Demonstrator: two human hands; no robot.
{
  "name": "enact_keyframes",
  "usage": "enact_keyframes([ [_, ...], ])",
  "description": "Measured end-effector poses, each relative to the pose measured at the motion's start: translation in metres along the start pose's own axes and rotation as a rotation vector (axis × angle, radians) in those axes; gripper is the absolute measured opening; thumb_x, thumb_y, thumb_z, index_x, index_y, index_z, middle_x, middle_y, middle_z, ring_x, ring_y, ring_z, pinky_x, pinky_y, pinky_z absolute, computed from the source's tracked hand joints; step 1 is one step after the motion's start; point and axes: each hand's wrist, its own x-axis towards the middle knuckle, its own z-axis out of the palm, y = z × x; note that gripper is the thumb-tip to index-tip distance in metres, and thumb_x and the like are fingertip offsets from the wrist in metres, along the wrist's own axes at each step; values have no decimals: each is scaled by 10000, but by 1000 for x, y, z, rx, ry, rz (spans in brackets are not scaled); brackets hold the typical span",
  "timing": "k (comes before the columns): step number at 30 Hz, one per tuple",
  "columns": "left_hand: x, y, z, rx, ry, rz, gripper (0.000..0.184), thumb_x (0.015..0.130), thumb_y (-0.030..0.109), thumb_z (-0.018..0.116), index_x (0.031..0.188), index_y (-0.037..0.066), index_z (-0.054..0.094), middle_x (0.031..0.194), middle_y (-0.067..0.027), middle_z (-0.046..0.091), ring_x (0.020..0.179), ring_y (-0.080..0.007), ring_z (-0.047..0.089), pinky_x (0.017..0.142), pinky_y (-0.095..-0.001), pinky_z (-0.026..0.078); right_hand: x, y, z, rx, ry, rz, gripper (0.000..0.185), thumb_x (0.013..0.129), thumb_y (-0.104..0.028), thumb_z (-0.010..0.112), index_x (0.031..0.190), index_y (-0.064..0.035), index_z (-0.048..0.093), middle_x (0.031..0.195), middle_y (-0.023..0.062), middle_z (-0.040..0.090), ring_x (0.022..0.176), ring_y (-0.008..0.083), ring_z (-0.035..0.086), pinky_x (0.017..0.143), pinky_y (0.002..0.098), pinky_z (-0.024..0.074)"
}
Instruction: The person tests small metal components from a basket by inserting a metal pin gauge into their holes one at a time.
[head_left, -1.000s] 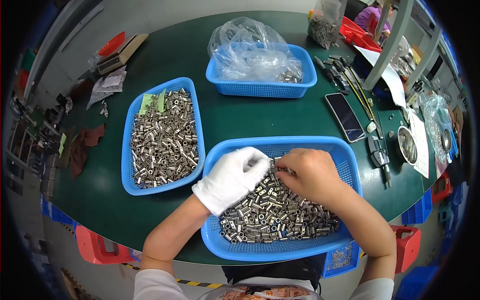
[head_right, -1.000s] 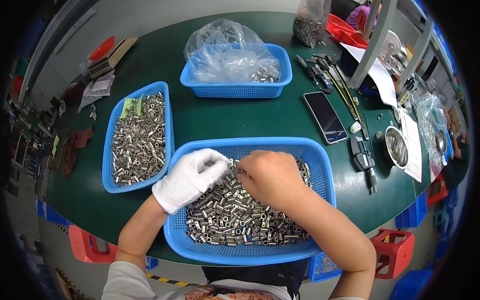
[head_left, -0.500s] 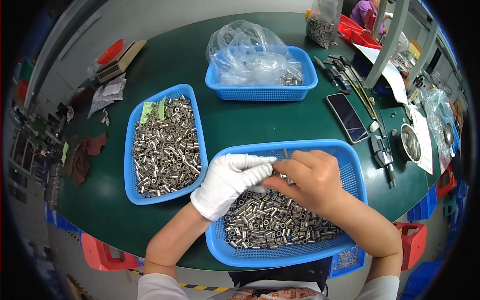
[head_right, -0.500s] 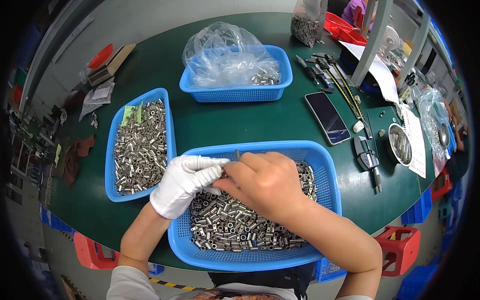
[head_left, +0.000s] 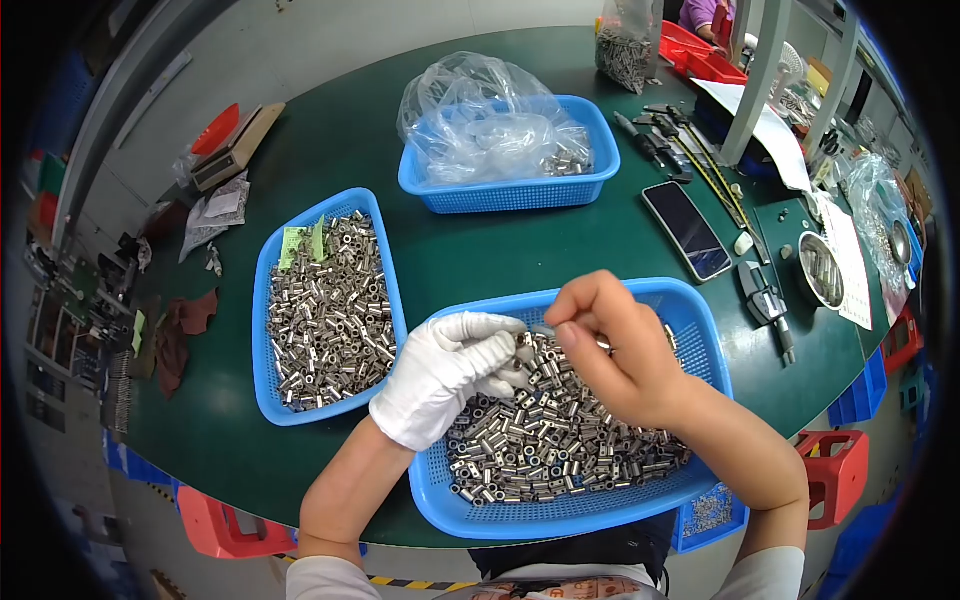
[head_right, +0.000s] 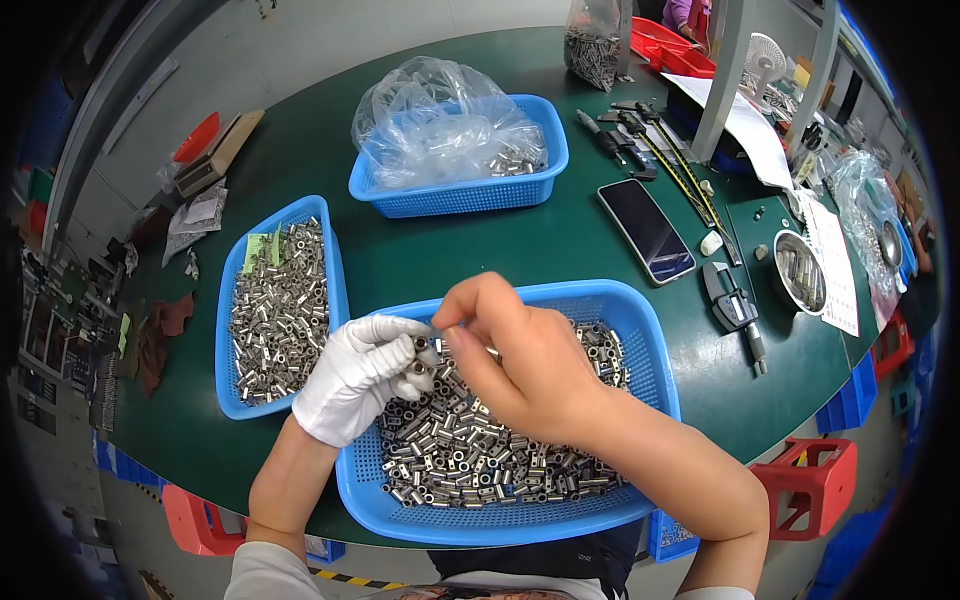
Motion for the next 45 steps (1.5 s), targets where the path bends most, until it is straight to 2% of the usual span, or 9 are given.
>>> enact_keyframes([
  [2,0,0,0,15,21,-11,212,835,97,596,995,-41,577,874,-125,626,723,-157,630,624,-232,534,0,-3,-8,134,-148,125,173,829,-41,467,995,-33,422,654,105,566,554,293,555,504,356,425],
  [5,-2,3,5,90,32,-29,214,825,88,608,990,-45,578,860,-120,629,720,-152,629,623,-229,529,1,-2,-6,160,-161,124,180,822,-45,478,989,-32,411,643,115,560,588,297,574,519,370,427],
  [11,-2,3,9,221,117,-30,182,810,56,617,957,-50,597,841,-114,634,694,-145,625,617,-227,522,-1,-3,-4,-143,-205,40,182,813,-46,479,979,-30,408,637,110,556,591,305,574,533,370,431],
  [17,-3,4,7,242,71,-65,174,807,51,619,947,-51,602,809,-108,635,680,-147,628,614,-226,522,5,3,-11,272,-303,301,157,841,-77,458,984,-34,409,622,111,547,613,318,578,546,397,428],
  [20,-1,4,5,186,63,-50,174,809,56,618,945,-50,599,806,-113,634,680,-150,630,611,-230,525,1,3,-2,69,-184,105,150,860,-84,450,990,-27,400,635,102,549,615,276,582,554,371,429],
  [23,-1,2,1,196,64,-34,181,817,67,610,955,-48,592,815,-123,633,679,-154,630,606,-233,528,-2,1,0,-20,-214,110,154,866,-84,458,991,-22,392,660,92,549,609,233,576,563,335,432],
  [26,-3,3,5,160,82,3,188,824,74,601,968,-47,585,821,-127,631,677,-157,630,599,-235,530,-1,4,3,227,-103,137,170,850,-62,489,982,-20,389,676,90,551,587,202,571,552,317,429],
  [32,-3,1,4,96,66,16,189,826,83,602,967,-42,585,816,-126,627,676,-161,630,594,-233,529,-1,5,4,195,-62,14,194,817,-2,508,966,-12,385,655,78,534,563,176,554,535,296,420],
  [45,-3,1,7,178,104,52,162,822,35,593,964,-43,593,817,-117,632,679,-156,634,601,-226,524,-1,4,3,19,-113,13,187,813,-29,500,964,-33,392,629,86,539,559,265,564,520,347,421],
])
